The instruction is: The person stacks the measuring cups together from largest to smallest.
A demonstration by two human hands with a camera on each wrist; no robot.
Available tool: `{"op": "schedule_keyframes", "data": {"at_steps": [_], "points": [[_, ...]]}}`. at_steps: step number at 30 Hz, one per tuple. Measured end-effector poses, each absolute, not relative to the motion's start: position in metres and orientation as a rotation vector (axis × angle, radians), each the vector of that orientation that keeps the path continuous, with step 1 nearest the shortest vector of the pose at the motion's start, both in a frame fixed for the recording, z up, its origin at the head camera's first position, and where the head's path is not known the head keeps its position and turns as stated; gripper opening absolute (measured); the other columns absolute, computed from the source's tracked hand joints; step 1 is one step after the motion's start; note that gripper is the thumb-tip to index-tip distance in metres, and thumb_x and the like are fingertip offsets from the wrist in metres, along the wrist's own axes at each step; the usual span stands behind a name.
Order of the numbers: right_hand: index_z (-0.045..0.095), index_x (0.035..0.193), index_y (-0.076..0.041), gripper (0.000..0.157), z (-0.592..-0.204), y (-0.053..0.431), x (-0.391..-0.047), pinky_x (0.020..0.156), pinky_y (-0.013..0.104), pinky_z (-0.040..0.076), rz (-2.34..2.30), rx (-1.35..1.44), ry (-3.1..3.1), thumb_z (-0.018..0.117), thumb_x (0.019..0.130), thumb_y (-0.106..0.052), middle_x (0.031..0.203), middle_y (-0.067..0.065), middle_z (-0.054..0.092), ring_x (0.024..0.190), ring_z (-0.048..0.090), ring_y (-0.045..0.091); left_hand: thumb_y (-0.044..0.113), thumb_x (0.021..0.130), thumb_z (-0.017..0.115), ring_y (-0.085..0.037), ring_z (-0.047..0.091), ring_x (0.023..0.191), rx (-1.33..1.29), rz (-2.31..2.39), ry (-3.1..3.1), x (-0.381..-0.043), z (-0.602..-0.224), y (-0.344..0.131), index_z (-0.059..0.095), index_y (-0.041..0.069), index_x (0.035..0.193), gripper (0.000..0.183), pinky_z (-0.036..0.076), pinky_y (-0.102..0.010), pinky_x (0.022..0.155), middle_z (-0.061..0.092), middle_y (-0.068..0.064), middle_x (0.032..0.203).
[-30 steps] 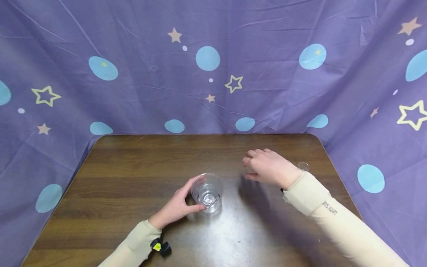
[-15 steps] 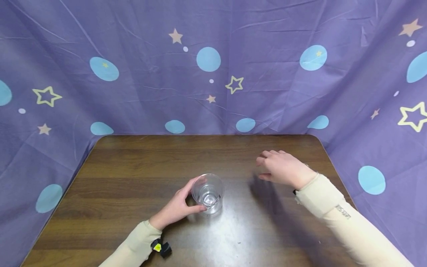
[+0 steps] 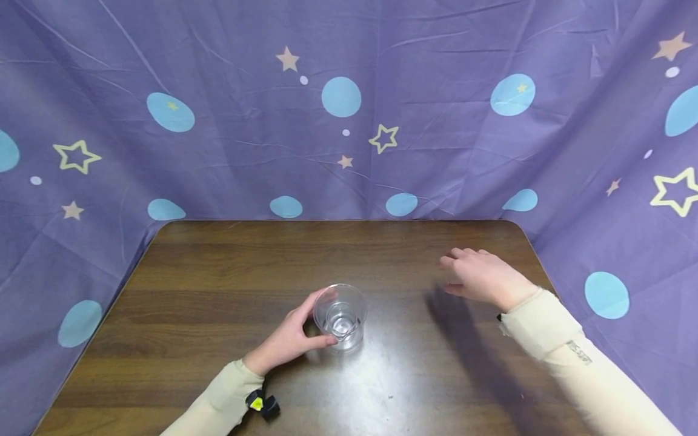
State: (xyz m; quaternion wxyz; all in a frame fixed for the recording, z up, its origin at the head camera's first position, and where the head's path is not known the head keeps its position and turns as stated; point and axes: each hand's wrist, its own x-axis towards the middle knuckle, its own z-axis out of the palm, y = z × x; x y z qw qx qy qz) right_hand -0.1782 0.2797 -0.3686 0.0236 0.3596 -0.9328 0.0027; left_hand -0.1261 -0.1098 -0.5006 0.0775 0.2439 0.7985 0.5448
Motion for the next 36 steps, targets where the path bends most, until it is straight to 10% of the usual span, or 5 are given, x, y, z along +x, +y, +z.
{"op": "schedule_keyframes", "data": {"at_steps": [12,36], "points": [[0.066,0.094,-0.016,0.034,-0.38,0.301,-0.183,0.059,0.043,0.055,0.128,1.057,-2.933,0.092,0.073,-0.013,0.09,-0.002,0.063,0.076,0.064,0.021,0.03,0.084,0.089,-0.022,0.054,0.136,0.728,1.618,2.413,-0.125,-0.502,-0.112,0.04,0.025,0.159,0.09,0.046,-0.04,0.111,0.051,-0.001,0.158],[0.07,0.122,-0.005,0.057,-0.405,0.331,-0.2,0.078,0.06,0.057,0.107,1.053,-2.961,0.091,0.07,0.002,0.119,0.019,0.068,0.106,0.066,0.044,0.03,0.084,0.089,-0.024,0.054,0.136,0.707,1.62,2.402,-0.125,-0.502,-0.11,0.041,0.025,0.158,0.089,0.046,-0.042,0.112,0.051,0.0,0.157]]}}
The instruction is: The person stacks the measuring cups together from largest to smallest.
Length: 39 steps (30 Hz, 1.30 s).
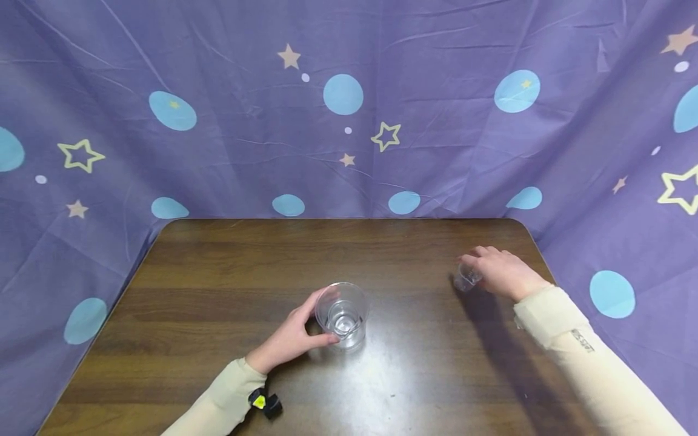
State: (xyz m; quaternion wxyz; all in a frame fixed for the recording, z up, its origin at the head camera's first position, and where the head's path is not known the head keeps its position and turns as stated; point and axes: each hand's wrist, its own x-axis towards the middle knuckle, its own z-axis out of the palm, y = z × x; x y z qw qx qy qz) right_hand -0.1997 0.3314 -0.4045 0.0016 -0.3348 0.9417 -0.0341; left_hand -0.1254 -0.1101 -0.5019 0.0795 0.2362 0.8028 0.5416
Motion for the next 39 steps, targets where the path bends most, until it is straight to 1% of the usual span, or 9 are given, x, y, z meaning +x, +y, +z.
{"op": "schedule_keyframes", "data": {"at_steps": [3,10,19,24,31,34,39], "points": [[0.07,0.124,-0.003,0.059,-0.41,0.335,-0.202,0.078,0.061,0.057,-0.089,-1.037,2.961,0.09,0.07,0.002,0.12,0.022,0.067,0.107,0.065,0.046,0.029,0.084,0.089,-0.024,0.056,0.135,0.71,1.623,2.401,-0.125,-0.502,-0.11,0.041,0.025,0.158,0.089,0.046,-0.042,0.111,0.052,-0.001,0.157],[0.069,0.122,-0.002,0.058,-0.417,0.337,-0.208,0.079,0.061,0.057,-0.086,-1.005,2.951,0.091,0.069,0.002,0.119,0.023,0.067,0.105,0.065,0.046,0.029,0.084,0.089,-0.025,0.056,0.133,0.703,1.623,2.397,-0.124,-0.502,-0.111,0.039,0.023,0.159,0.09,0.045,-0.041,0.111,0.051,-0.001,0.158],[0.069,0.122,0.001,0.058,-0.423,0.337,-0.213,0.079,0.062,0.057,-0.084,-0.962,2.943,0.09,0.068,0.002,0.117,0.025,0.067,0.104,0.066,0.047,0.032,0.085,0.089,-0.023,0.059,0.129,0.69,1.598,2.401,-0.124,-0.501,-0.111,0.039,0.026,0.159,0.09,0.045,-0.042,0.111,0.051,0.001,0.157],[0.068,0.119,0.003,0.056,-0.426,0.337,-0.216,0.078,0.061,0.058,-0.09,-0.939,2.941,0.091,0.068,0.002,0.114,0.025,0.067,0.101,0.066,0.047,0.032,0.085,0.088,-0.022,0.058,0.131,0.706,1.587,2.411,-0.124,-0.501,-0.111,0.038,0.027,0.16,0.09,0.046,-0.04,0.111,0.051,0.001,0.158],[0.066,0.114,0.0,0.052,-0.428,0.338,-0.217,0.075,0.058,0.058,-0.05,-0.903,2.928,0.091,0.068,0.001,0.109,0.021,0.066,0.099,0.066,0.044,0.032,0.085,0.088,-0.022,0.057,0.132,0.713,1.591,2.408,-0.124,-0.503,-0.111,0.038,0.026,0.16,0.09,0.046,-0.04,0.111,0.051,0.0,0.158],[0.065,0.112,0.001,0.052,-0.428,0.339,-0.218,0.074,0.058,0.058,-0.05,-0.906,2.923,0.092,0.067,0.0,0.106,0.021,0.066,0.097,0.066,0.044,0.032,0.085,0.088,-0.022,0.056,0.133,0.713,1.599,2.404,-0.125,-0.503,-0.111,0.038,0.026,0.16,0.09,0.046,-0.039,0.111,0.051,0.0,0.157],[0.065,0.116,0.006,0.054,-0.428,0.339,-0.219,0.078,0.058,0.058,-0.085,-0.925,2.919,0.091,0.07,-0.003,0.106,0.023,0.066,0.097,0.066,0.044,0.031,0.084,0.089,-0.023,0.056,0.132,0.716,1.608,2.409,-0.125,-0.503,-0.111,0.039,0.025,0.159,0.09,0.046,-0.039,0.111,0.052,-0.001,0.157]]}}
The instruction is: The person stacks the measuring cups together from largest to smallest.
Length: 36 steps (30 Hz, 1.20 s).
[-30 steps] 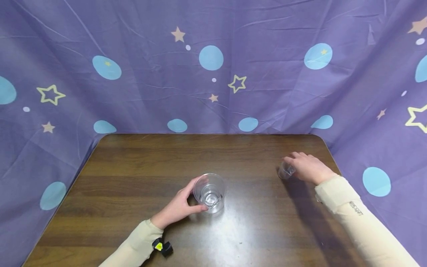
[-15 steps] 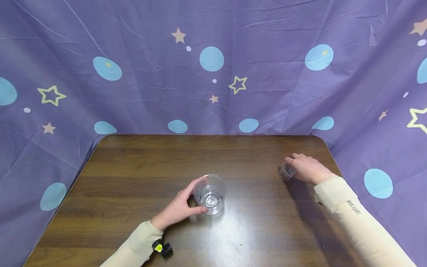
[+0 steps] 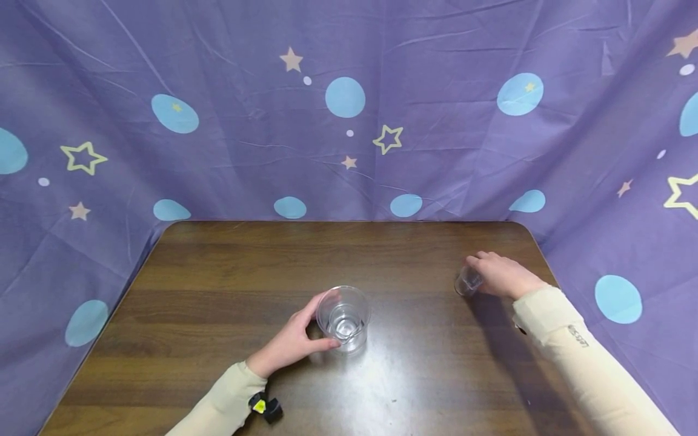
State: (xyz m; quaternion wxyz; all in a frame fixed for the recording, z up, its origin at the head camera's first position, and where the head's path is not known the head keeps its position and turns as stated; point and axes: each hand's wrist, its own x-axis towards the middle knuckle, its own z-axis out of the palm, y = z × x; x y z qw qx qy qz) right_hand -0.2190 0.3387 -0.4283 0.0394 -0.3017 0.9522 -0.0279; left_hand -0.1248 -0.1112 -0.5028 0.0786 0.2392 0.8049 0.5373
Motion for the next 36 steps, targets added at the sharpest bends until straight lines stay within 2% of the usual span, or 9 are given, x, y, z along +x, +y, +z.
{"op": "schedule_keyframes", "data": {"at_steps": [7,12,18,25,36], "points": [[0.065,0.116,0.009,0.054,-0.427,0.336,-0.218,0.08,0.059,0.058,-0.104,-0.952,2.909,0.09,0.069,-0.004,0.104,0.024,0.066,0.096,0.066,0.046,0.03,0.084,0.089,-0.023,0.056,0.134,0.724,1.603,2.412,-0.125,-0.503,-0.111,0.039,0.024,0.159,0.09,0.046,-0.039,0.112,0.052,-0.001,0.157],[0.066,0.109,0.004,0.05,-0.423,0.334,-0.216,0.077,0.057,0.058,-0.099,-0.967,2.917,0.091,0.067,-0.004,0.096,0.017,0.065,0.09,0.066,0.041,0.031,0.085,0.089,-0.022,0.057,0.133,0.722,1.604,2.399,-0.124,-0.503,-0.111,0.039,0.025,0.16,0.091,0.044,-0.04,0.113,0.052,0.0,0.157],[0.066,0.111,0.002,0.052,-0.413,0.33,-0.213,0.081,0.06,0.057,-0.08,-0.909,2.915,0.092,0.067,-0.006,0.102,0.018,0.067,0.098,0.065,0.044,0.031,0.085,0.088,-0.023,0.059,0.13,0.72,1.608,2.388,-0.126,-0.504,-0.112,0.039,0.026,0.16,0.09,0.043,-0.042,0.114,0.051,0.0,0.157],[0.066,0.106,-0.002,0.048,-0.405,0.324,-0.209,0.077,0.055,0.058,-0.145,-0.987,2.903,0.093,0.066,-0.006,0.097,0.011,0.065,0.093,0.066,0.039,0.031,0.085,0.089,-0.024,0.056,0.134,0.709,1.599,2.379,-0.127,-0.502,-0.113,0.037,0.027,0.16,0.092,0.042,-0.045,0.115,0.049,0.0,0.159],[0.066,0.107,-0.004,0.046,-0.391,0.306,-0.195,0.074,0.054,0.059,-0.18,-0.971,2.847,0.091,0.068,-0.005,0.098,0.008,0.064,0.094,0.065,0.037,0.031,0.085,0.089,-0.025,0.056,0.135,0.718,1.59,2.383,-0.125,-0.5,-0.114,0.037,0.026,0.161,0.092,0.043,-0.045,0.115,0.049,-0.002,0.159]]}}
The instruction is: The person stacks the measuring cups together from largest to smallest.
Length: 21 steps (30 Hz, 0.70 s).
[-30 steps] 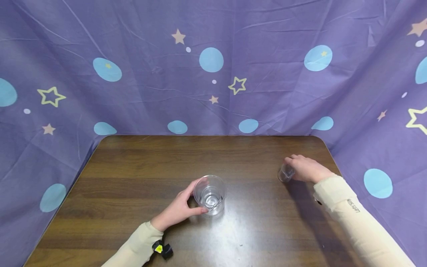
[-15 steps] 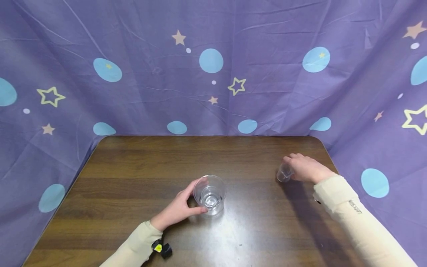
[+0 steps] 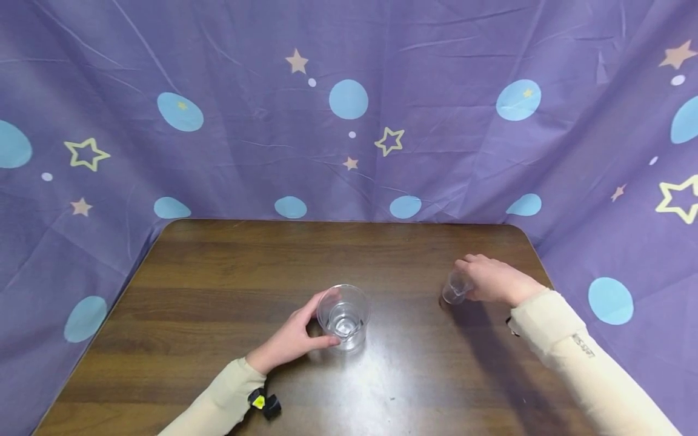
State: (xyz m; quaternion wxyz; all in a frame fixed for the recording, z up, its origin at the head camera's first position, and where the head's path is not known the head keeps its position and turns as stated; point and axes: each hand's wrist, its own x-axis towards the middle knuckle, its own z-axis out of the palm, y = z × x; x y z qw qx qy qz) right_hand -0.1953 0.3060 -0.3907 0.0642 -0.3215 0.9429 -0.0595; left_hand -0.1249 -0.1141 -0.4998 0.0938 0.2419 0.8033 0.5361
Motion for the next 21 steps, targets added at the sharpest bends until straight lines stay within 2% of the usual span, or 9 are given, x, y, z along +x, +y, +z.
{"op": "schedule_keyframes", "data": {"at_steps": [9,21], "points": [[0.067,0.105,-0.012,0.042,-0.384,0.296,-0.189,0.078,0.053,0.058,-0.153,-0.996,2.84,0.09,0.07,-0.008,0.098,0.002,0.063,0.097,0.065,0.034,0.033,0.084,0.089,-0.023,0.056,0.135,0.708,1.585,2.394,-0.126,-0.501,-0.114,0.038,0.028,0.16,0.091,0.044,-0.045,0.114,0.051,0.0,0.157],[0.068,0.108,-0.009,0.044,-0.375,0.289,-0.183,0.076,0.052,0.059,-0.143,-0.979,2.826,0.09,0.069,-0.009,0.099,0.004,0.064,0.095,0.066,0.034,0.033,0.085,0.088,-0.025,0.055,0.138,0.715,1.587,2.39,-0.126,-0.502,-0.114,0.038,0.026,0.16,0.091,0.042,-0.046,0.116,0.051,-0.002,0.158]]}}
